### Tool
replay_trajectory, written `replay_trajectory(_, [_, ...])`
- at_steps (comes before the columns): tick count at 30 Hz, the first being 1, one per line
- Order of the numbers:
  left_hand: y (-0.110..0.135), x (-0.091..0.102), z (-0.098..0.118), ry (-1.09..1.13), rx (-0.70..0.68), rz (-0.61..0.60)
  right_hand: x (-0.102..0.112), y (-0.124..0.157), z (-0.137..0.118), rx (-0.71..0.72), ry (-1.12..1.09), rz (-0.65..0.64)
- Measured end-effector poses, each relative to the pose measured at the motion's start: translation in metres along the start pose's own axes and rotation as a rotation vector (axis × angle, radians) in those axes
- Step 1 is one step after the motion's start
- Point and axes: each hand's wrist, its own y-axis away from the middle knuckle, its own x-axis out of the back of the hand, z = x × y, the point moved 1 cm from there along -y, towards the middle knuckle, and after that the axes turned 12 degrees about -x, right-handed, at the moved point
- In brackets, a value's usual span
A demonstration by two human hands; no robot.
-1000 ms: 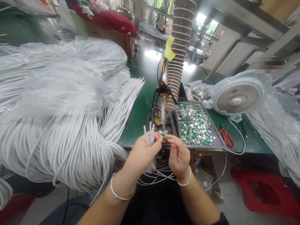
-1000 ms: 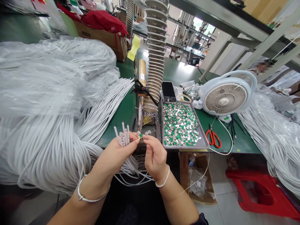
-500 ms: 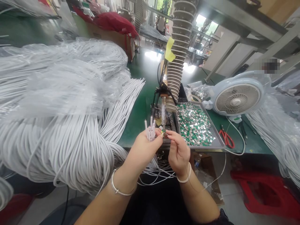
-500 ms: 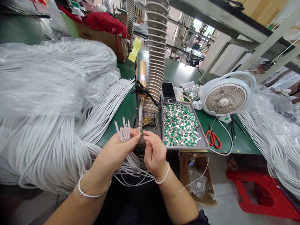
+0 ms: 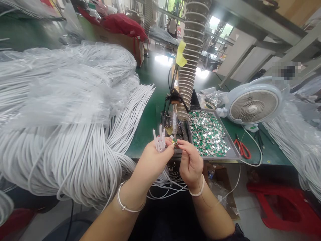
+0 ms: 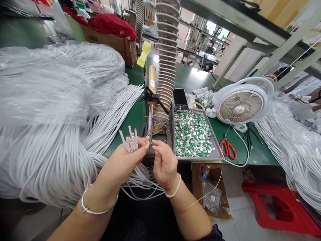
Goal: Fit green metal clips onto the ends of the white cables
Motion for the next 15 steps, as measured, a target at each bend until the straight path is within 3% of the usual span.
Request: replay_trajectory(15, [0.0027,-0.0005,-0.0059,0.023,-0.031,0.027,-0.0006,0.0020,-0.0005,-0.018,-0.009,-0.020])
